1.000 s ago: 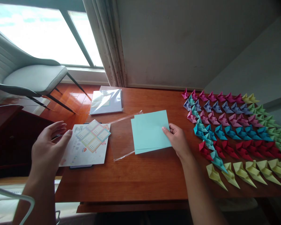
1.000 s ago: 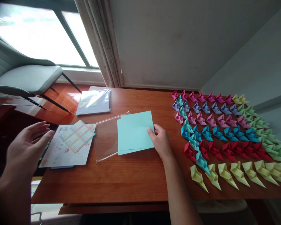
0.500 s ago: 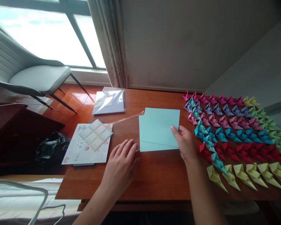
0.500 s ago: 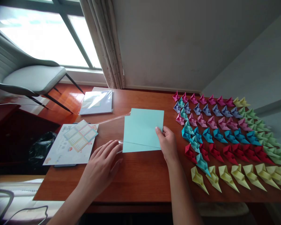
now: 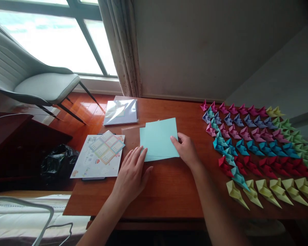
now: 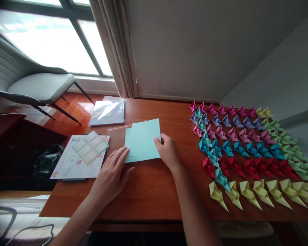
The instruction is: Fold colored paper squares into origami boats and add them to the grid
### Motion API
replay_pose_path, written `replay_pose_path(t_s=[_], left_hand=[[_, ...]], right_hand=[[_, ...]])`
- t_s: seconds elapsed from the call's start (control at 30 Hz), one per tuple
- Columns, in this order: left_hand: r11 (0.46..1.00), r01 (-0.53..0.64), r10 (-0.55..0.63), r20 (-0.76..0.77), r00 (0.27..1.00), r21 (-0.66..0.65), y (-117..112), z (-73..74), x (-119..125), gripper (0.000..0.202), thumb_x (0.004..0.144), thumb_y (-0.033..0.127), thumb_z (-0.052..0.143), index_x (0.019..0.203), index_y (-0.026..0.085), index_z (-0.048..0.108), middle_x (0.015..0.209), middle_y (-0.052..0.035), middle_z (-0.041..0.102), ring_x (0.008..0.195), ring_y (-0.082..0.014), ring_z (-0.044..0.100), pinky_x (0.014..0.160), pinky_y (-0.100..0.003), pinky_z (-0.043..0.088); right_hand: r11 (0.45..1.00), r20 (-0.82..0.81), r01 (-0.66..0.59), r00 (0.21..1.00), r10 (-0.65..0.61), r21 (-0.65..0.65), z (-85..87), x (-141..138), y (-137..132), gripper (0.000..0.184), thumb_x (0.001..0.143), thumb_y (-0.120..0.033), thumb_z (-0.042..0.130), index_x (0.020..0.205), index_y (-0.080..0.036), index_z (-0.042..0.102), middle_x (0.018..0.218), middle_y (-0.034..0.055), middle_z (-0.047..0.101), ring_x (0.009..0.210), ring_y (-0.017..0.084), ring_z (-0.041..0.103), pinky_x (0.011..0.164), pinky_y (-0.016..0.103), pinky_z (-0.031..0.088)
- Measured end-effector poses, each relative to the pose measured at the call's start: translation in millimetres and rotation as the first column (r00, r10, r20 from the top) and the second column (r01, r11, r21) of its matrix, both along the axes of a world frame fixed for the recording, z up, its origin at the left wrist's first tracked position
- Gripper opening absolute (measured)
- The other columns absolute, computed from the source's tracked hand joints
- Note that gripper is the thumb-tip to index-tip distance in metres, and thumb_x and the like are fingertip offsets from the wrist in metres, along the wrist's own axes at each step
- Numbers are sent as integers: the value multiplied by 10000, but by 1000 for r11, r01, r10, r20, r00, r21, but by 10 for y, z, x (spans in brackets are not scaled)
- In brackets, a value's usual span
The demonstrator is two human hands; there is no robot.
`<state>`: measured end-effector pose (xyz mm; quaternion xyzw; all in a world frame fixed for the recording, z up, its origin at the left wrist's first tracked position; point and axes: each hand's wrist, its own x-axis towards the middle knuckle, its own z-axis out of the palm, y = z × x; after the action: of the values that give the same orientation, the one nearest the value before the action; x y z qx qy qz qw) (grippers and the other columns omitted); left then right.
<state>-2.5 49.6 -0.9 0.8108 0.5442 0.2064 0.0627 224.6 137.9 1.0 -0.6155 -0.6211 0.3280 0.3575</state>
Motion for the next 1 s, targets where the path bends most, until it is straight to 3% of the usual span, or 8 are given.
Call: replay_pose_path(t_s=[0.1, 0.2, 0.4, 0.53, 0.73, 1.0], left_hand=[[999, -36, 37, -8, 999, 30, 20, -22, 16, 585, 964, 316, 560, 1487, 136, 369, 1543, -209, 434, 1449, -356, 394, 1146, -530, 422], [997, -43, 45, -32, 998, 62, 22, -48, 31, 547, 964, 304, 557, 1467, 156, 404, 1562, -193, 416, 1493, -362, 315, 1161, -543, 398], [998, 9, -1, -115, 993, 68, -3, -55, 48, 525, 973, 291, 524, 1460, 124, 418, 1522, -183, 489, 1422, -332, 444, 1180, -531, 369], [998, -10, 19, -143, 990, 69, -26, -12, 46, 524, 979, 315, 509, 1461, 131, 422, 1496, -183, 523, 1360, -323, 520, 1176, -544, 350], [998, -12, 23, -168, 986, 65, -56, 11, 45, 522, 973, 323, 512, 1451, 125, 449, 1480, -168, 549, 1371, -335, 505, 1175, -547, 328], [992, -108, 119, -212, 970, 62, -102, 48, 35, 498, 963, 354, 513, 1406, 127, 510, 1422, -193, 594, 1365, -388, 501, 1156, -599, 310]], right_hand=[[998, 117, -55, 992, 51, 32, 48, -176, 98, 410, 943, -443, 505, 606, -232, 404, 546, -53, 380, 533, 126, 307, 525, 283, 229], [992, 225, -103, 971, 84, 71, 72, -277, 152, 359, 971, -404, 485, 664, -224, 527, 619, -9, 495, 579, 153, 393, 560, 294, 261], [986, 345, -100, 938, 48, 134, 44, -291, 119, 330, 1000, -399, 449, 795, -211, 625, 881, 96, 604, 756, 217, 529, 628, 313, 323], [983, 328, -61, 945, 0, 175, 42, -195, 71, 352, 1015, -357, 384, 742, -218, 558, 882, 86, 598, 771, 205, 523, 654, 312, 327], [981, 222, 52, 971, -94, 188, 64, -31, 25, 380, 980, -341, 414, 633, -241, 296, 590, -35, 414, 561, 136, 357, 580, 301, 249], [977, 79, 172, 980, -183, 128, 86, 233, -135, 407, 952, -438, 464, 634, -238, 307, 573, -64, 305, 569, 124, 307, 550, 286, 222]])
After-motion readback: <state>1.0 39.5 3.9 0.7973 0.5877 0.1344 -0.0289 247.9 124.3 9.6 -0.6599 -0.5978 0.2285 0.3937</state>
